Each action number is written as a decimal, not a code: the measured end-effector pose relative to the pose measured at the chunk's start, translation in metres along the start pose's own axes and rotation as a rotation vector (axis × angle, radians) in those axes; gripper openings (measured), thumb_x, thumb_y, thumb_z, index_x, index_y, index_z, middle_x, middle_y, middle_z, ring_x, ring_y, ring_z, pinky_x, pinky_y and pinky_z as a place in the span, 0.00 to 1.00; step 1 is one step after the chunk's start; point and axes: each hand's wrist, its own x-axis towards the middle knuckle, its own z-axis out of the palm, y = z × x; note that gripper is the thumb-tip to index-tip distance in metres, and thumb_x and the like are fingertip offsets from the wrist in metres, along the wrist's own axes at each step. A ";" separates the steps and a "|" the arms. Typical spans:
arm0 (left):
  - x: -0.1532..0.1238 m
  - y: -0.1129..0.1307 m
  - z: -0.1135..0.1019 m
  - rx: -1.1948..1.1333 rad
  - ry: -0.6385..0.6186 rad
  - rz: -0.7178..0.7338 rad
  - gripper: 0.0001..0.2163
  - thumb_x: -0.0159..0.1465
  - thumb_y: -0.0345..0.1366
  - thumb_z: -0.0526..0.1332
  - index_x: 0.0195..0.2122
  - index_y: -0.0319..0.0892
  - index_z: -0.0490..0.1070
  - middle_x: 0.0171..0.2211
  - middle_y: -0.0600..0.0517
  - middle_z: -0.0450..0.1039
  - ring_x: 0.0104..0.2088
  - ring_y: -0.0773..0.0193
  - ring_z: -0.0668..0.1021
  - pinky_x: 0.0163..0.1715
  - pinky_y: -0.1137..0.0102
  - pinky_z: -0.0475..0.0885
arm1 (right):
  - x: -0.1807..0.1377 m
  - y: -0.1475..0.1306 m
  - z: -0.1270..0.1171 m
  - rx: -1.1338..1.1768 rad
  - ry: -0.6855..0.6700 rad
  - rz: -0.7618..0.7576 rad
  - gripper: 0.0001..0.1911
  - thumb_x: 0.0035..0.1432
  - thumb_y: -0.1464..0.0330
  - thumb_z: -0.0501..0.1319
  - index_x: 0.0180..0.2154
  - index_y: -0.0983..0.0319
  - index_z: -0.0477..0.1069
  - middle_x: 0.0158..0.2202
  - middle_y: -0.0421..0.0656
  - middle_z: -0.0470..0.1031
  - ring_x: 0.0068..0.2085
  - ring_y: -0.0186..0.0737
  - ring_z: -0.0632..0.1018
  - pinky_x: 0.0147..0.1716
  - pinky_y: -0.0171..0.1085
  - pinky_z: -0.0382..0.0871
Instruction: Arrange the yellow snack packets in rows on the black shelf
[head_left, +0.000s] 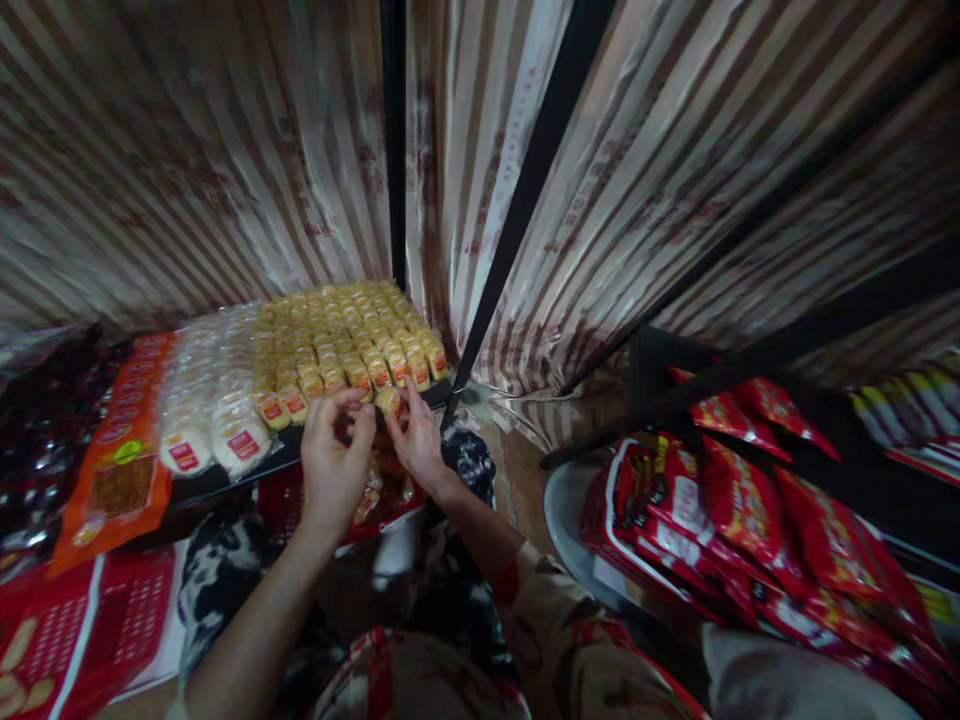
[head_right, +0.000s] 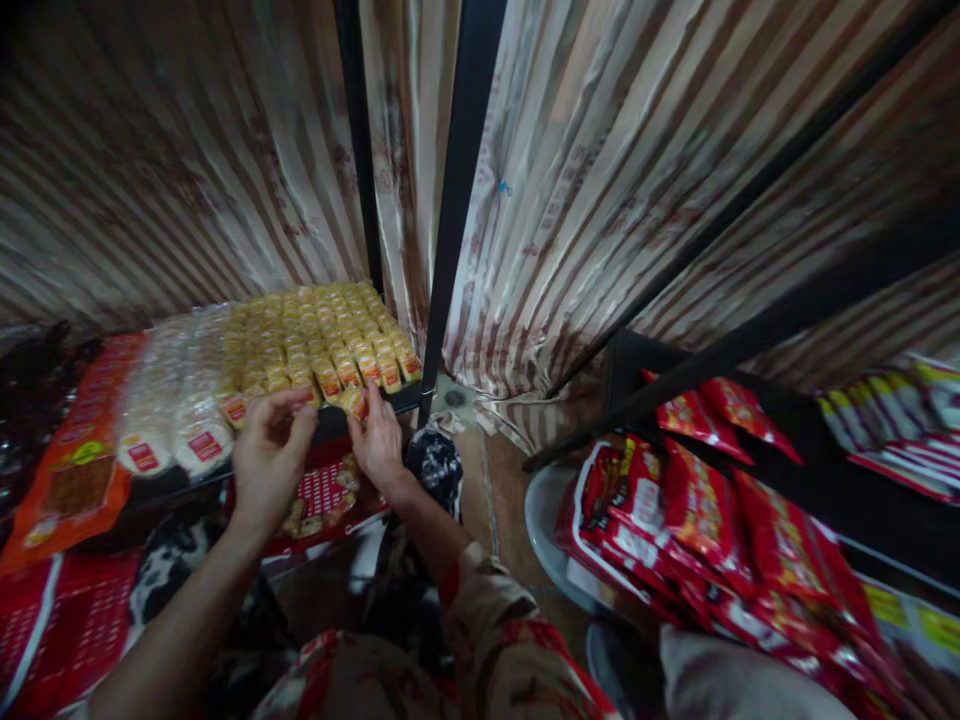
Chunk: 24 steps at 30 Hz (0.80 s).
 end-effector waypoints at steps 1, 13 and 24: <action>0.009 -0.011 0.012 0.036 -0.018 -0.046 0.14 0.58 0.42 0.59 0.42 0.39 0.69 0.36 0.49 0.68 0.35 0.63 0.72 0.39 0.65 0.70 | 0.003 0.000 0.002 0.003 0.019 -0.010 0.33 0.57 0.70 0.55 0.62 0.61 0.47 0.52 0.46 0.69 0.49 0.43 0.71 0.47 0.41 0.69; 0.037 -0.073 0.088 0.043 -0.212 -0.170 0.13 0.56 0.38 0.58 0.40 0.36 0.71 0.33 0.49 0.70 0.28 0.65 0.73 0.35 0.68 0.70 | 0.015 0.024 0.006 -0.075 0.054 -0.114 0.27 0.57 0.72 0.51 0.60 0.66 0.55 0.53 0.50 0.67 0.55 0.44 0.65 0.55 0.44 0.62; 0.059 -0.075 0.115 0.159 -0.157 -0.140 0.12 0.57 0.34 0.59 0.41 0.36 0.69 0.29 0.52 0.68 0.27 0.65 0.72 0.34 0.67 0.70 | 0.003 0.061 0.013 -0.070 0.053 -0.146 0.25 0.58 0.74 0.47 0.58 0.67 0.59 0.53 0.52 0.66 0.55 0.43 0.66 0.55 0.46 0.62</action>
